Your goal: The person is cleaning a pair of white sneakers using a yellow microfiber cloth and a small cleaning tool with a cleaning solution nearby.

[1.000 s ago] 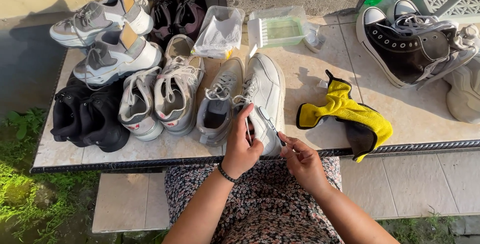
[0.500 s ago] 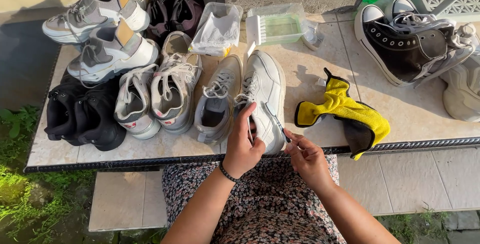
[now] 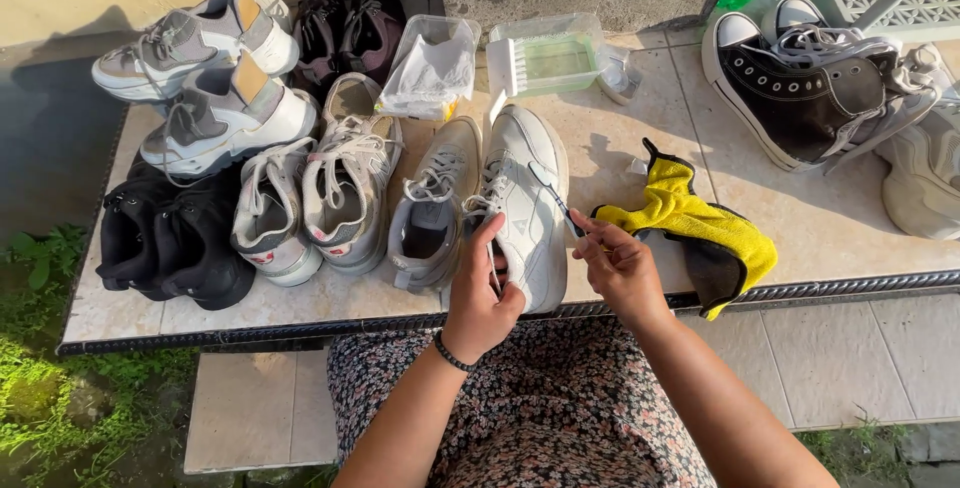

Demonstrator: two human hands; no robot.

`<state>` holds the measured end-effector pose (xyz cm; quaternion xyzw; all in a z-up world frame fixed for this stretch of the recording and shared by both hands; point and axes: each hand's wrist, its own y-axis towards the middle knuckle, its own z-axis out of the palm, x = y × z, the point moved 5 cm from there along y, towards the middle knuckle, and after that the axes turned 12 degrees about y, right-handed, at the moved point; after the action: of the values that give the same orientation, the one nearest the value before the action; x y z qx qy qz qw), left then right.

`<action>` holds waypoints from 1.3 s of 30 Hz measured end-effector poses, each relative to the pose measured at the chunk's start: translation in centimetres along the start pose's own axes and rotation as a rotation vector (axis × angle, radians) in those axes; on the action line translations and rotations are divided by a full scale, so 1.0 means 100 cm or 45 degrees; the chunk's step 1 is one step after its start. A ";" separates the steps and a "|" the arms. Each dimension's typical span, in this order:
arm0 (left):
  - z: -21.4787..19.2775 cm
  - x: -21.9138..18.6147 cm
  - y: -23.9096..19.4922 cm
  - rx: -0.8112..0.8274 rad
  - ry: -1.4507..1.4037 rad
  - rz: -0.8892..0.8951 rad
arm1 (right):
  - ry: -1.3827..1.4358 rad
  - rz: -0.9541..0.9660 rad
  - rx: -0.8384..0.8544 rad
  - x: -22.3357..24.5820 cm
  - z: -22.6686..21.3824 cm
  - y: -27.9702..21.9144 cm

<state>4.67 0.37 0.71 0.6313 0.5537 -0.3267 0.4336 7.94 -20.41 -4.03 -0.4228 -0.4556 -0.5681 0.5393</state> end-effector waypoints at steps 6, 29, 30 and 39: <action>0.001 0.002 0.000 0.005 0.051 0.021 | -0.066 0.051 0.062 -0.012 -0.009 -0.009; -0.014 0.010 0.018 0.167 -0.159 0.131 | 0.456 0.114 0.027 -0.002 -0.014 -0.047; -0.013 0.008 0.017 0.149 -0.134 0.128 | 0.394 0.108 0.025 -0.006 -0.012 -0.050; -0.005 0.007 0.012 0.194 -0.059 0.238 | -0.016 0.220 0.068 -0.022 0.016 -0.115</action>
<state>5.93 1.07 0.51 0.7037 0.4558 -0.3406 0.4255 -3.43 -18.36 -6.48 -0.4497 -0.4358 -0.5045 0.5944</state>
